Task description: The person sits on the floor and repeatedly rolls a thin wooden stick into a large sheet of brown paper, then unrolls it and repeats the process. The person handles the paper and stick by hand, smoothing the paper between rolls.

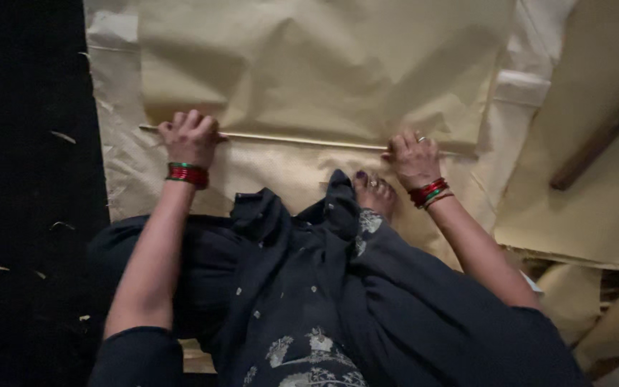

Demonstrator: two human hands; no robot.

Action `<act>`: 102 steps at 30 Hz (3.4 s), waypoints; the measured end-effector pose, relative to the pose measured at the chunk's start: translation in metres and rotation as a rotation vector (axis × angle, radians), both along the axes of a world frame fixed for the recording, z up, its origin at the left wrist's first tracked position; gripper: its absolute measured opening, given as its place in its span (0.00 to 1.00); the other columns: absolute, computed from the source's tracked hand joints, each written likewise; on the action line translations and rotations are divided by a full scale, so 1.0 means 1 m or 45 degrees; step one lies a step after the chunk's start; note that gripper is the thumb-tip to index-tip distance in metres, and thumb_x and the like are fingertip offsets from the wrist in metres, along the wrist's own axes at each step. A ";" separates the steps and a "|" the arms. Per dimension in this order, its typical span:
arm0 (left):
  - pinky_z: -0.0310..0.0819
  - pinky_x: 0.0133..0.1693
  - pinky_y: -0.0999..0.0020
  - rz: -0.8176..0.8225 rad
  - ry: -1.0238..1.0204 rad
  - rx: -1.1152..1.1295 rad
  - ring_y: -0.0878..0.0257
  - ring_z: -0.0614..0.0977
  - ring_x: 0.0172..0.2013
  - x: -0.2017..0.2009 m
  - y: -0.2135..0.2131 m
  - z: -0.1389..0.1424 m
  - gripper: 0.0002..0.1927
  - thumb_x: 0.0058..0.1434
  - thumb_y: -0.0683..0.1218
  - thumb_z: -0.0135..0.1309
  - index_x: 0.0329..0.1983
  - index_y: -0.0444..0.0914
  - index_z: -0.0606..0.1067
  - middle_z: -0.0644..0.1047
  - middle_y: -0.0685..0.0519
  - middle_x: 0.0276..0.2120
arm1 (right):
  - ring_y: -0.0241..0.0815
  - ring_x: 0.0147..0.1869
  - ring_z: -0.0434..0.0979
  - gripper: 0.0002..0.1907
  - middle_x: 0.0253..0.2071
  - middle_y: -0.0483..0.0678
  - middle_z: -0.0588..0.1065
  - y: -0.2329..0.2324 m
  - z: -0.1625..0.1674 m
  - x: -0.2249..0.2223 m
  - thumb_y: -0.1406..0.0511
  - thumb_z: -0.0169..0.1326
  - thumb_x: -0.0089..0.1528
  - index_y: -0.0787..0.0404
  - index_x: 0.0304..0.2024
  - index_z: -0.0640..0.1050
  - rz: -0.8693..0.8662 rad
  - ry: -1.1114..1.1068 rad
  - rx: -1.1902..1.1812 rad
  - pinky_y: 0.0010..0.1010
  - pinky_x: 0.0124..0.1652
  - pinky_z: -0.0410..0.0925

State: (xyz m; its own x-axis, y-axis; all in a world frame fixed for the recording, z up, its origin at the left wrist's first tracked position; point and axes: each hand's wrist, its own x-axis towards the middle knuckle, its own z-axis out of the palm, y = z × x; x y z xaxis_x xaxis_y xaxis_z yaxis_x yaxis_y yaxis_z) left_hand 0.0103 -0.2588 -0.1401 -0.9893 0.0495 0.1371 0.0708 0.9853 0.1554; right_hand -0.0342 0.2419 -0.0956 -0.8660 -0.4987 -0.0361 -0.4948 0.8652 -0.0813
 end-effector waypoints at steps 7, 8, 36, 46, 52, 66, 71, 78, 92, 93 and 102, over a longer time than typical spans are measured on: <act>0.58 0.48 0.33 0.104 -0.181 -0.079 0.54 0.74 0.52 -0.002 -0.034 0.005 0.11 0.54 0.60 0.67 0.38 0.59 0.79 0.76 0.62 0.45 | 0.48 0.52 0.72 0.17 0.44 0.45 0.70 0.025 -0.004 -0.003 0.50 0.62 0.59 0.50 0.40 0.73 -0.107 -0.059 -0.007 0.49 0.51 0.61; 0.59 0.49 0.34 0.110 -0.208 -0.074 0.54 0.74 0.52 -0.002 -0.037 0.005 0.11 0.54 0.59 0.67 0.39 0.59 0.79 0.75 0.62 0.45 | 0.48 0.52 0.72 0.17 0.44 0.45 0.70 0.030 -0.004 -0.004 0.50 0.62 0.60 0.50 0.41 0.74 -0.121 -0.059 0.012 0.48 0.50 0.61; 0.62 0.69 0.46 0.279 0.168 -0.395 0.42 0.74 0.65 0.016 0.029 -0.036 0.19 0.71 0.42 0.49 0.63 0.31 0.75 0.73 0.36 0.64 | 0.61 0.71 0.70 0.25 0.67 0.66 0.69 0.018 -0.036 0.042 0.59 0.52 0.73 0.72 0.65 0.72 -0.312 0.309 0.057 0.46 0.68 0.65; 0.32 0.74 0.44 0.655 -0.165 0.111 0.33 0.45 0.75 -0.012 0.078 -0.003 0.43 0.73 0.61 0.40 0.75 0.23 0.49 0.46 0.25 0.74 | 0.69 0.83 0.35 0.56 0.78 0.73 0.40 -0.024 -0.026 0.022 0.35 0.34 0.68 0.75 0.77 0.46 -0.674 -0.062 -0.091 0.58 0.76 0.35; 0.31 0.75 0.48 0.739 -0.289 0.078 0.38 0.42 0.77 -0.044 0.081 0.014 0.48 0.70 0.64 0.39 0.77 0.24 0.41 0.40 0.27 0.75 | 0.68 0.84 0.31 0.58 0.79 0.73 0.37 -0.051 -0.009 -0.004 0.31 0.27 0.66 0.71 0.78 0.42 -0.942 -0.214 0.036 0.63 0.75 0.29; 0.47 0.68 0.42 0.432 0.071 0.024 0.40 0.56 0.70 -0.092 0.076 -0.024 0.34 0.69 0.57 0.48 0.72 0.37 0.55 0.54 0.39 0.71 | 0.66 0.85 0.27 0.50 0.80 0.70 0.33 -0.078 0.018 -0.045 0.36 0.29 0.71 0.63 0.80 0.38 -1.063 -0.321 0.072 0.69 0.73 0.26; 0.67 0.50 0.49 -0.441 0.212 0.371 0.46 0.73 0.48 -0.093 0.097 -0.034 0.16 0.57 0.53 0.62 0.41 0.42 0.72 0.73 0.45 0.43 | 0.66 0.85 0.28 0.48 0.80 0.70 0.33 -0.075 0.007 -0.054 0.39 0.33 0.72 0.63 0.80 0.39 -1.098 -0.282 0.089 0.71 0.73 0.27; 0.68 0.54 0.54 -0.450 0.133 0.283 0.50 0.73 0.52 -0.073 0.120 -0.024 0.13 0.60 0.49 0.60 0.43 0.41 0.72 0.74 0.48 0.46 | 0.58 0.88 0.30 0.47 0.84 0.60 0.33 -0.103 -0.025 -0.038 0.42 0.39 0.72 0.59 0.81 0.38 -0.643 -0.139 -0.285 0.62 0.78 0.35; 0.67 0.50 0.57 -0.290 0.168 0.337 0.54 0.74 0.48 -0.054 0.148 -0.024 0.14 0.59 0.52 0.60 0.42 0.43 0.72 0.73 0.50 0.43 | 0.64 0.85 0.26 0.41 0.83 0.56 0.31 -0.155 -0.001 -0.077 0.44 0.38 0.75 0.46 0.83 0.39 -0.785 -0.355 0.091 0.80 0.69 0.27; 0.67 0.50 0.57 -0.291 0.162 0.330 0.54 0.74 0.48 -0.058 0.151 -0.026 0.14 0.59 0.52 0.60 0.42 0.43 0.72 0.73 0.51 0.43 | 0.65 0.85 0.26 0.41 0.83 0.57 0.31 -0.155 0.002 -0.085 0.45 0.37 0.75 0.48 0.83 0.39 -0.780 -0.327 0.097 0.81 0.68 0.27; 0.66 0.52 0.56 -0.267 0.149 0.236 0.53 0.72 0.49 -0.111 0.166 -0.028 0.12 0.60 0.49 0.57 0.42 0.42 0.71 0.71 0.50 0.44 | 0.56 0.86 0.26 0.43 0.83 0.51 0.32 -0.153 -0.009 -0.150 0.45 0.45 0.76 0.48 0.82 0.39 -0.686 0.130 -0.120 0.73 0.75 0.30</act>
State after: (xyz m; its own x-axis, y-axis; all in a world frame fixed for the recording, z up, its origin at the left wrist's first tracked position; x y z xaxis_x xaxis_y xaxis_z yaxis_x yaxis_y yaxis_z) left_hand -0.1012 -0.0932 -0.1683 -0.9372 0.2142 0.2754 0.2975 0.9030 0.3100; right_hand -0.1842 0.0890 -0.1045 -0.9963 0.0184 0.0845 0.0060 0.9894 -0.1450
